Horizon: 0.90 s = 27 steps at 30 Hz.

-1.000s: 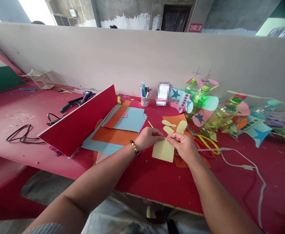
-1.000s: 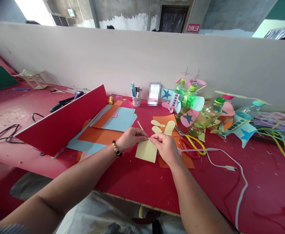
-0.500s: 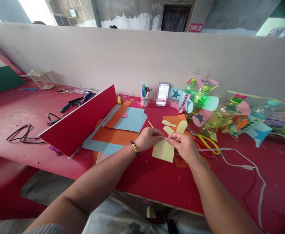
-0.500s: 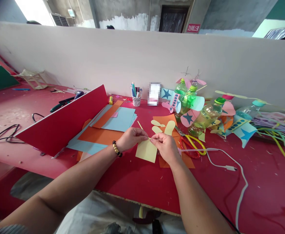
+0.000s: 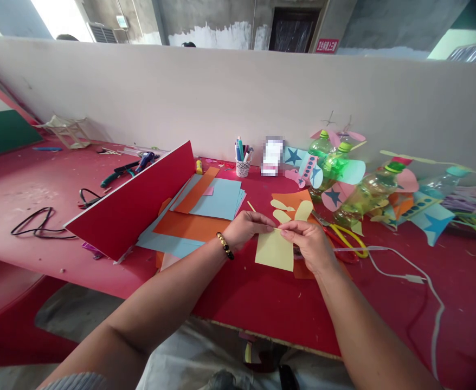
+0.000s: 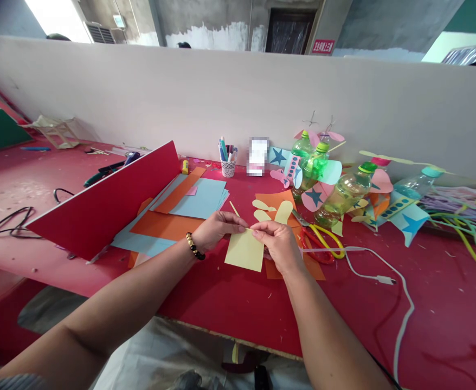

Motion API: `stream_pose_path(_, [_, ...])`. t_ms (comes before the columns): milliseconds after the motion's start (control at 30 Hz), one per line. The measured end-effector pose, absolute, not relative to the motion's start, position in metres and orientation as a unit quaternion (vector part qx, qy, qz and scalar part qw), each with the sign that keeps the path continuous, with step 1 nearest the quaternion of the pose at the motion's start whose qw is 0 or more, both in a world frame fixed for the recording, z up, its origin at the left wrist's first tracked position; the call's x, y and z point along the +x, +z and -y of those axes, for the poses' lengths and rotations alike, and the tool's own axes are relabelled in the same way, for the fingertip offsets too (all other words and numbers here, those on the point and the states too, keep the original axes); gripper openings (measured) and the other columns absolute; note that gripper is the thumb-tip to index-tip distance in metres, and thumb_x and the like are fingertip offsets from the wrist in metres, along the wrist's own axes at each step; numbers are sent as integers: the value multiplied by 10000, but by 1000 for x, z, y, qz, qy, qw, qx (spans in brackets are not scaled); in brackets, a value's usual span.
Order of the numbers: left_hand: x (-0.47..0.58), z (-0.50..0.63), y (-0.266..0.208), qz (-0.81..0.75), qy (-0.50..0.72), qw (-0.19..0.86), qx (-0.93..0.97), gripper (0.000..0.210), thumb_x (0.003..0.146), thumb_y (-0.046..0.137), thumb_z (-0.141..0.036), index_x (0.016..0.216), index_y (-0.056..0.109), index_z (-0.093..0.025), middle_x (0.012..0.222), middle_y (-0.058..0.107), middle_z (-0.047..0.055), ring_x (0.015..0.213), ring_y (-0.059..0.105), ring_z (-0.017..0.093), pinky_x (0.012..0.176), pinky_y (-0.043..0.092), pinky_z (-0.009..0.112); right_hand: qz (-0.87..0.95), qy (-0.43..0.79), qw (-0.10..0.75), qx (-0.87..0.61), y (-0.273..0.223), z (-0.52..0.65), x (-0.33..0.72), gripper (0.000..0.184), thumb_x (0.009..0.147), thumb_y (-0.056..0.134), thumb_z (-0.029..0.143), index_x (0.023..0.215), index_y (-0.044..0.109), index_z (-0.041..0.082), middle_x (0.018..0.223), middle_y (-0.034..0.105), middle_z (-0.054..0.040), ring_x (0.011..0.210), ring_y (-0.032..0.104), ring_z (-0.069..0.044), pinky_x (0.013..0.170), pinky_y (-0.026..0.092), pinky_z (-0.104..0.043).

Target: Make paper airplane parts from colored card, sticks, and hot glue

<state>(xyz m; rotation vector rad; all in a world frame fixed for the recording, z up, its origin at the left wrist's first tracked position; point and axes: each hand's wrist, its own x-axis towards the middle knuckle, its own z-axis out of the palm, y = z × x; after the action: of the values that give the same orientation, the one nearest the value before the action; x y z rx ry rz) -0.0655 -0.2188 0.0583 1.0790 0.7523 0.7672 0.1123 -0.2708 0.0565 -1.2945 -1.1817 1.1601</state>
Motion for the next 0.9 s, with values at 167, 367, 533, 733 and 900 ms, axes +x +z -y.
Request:
stream_pose_path(167, [-66, 220, 60, -351, 357, 698, 513, 196, 581, 776, -219, 739, 714, -122, 659, 665, 27, 588, 583, 108, 550, 442, 223, 463, 504, 488, -542, 60, 271, 111, 218, 631, 769, 356, 776, 705, 207, 603, 643, 26, 464, 515, -105, 402, 383, -217])
stream_pose_path(367, [-66, 220, 61, -356, 366, 665, 545, 172, 605, 757, -221, 741, 715, -124, 663, 660, 24, 587, 550, 91, 542, 410, 208, 437, 512, 478, -565, 63, 272, 109, 310, 622, 762, 448, 803, 697, 206, 610, 663, 7, 458, 562, -139, 378, 407, -234])
stream_pose_path(533, [-65, 219, 60, -365, 364, 658, 549, 182, 607, 761, -228, 753, 717, -128, 663, 662, 24, 585, 545, 91, 546, 408, 212, 446, 504, 478, -564, 58, 269, 111, 293, 611, 772, 434, 787, 697, 212, 638, 685, 1, 499, 597, -157, 428, 449, -259])
stream_pose_path(733, [-65, 220, 57, -343, 372, 667, 547, 242, 580, 803, -250, 767, 715, -124, 698, 682, 35, 631, 587, 108, 601, 455, 227, 477, 493, 495, -533, 53, 264, 116, 309, 603, 789, 405, 809, 708, 188, 667, 706, -27, 584, 634, -178, 587, 512, -305])
stream_pose_path(900, [-65, 219, 58, -338, 378, 667, 546, 258, 582, 808, -291, 750, 710, -122, 703, 687, 35, 640, 596, 112, 627, 469, 243, 489, 476, 494, -538, 53, 264, 117, 314, 609, 783, 422, 811, 712, 193, 680, 712, -29, 606, 642, -181, 587, 511, -298])
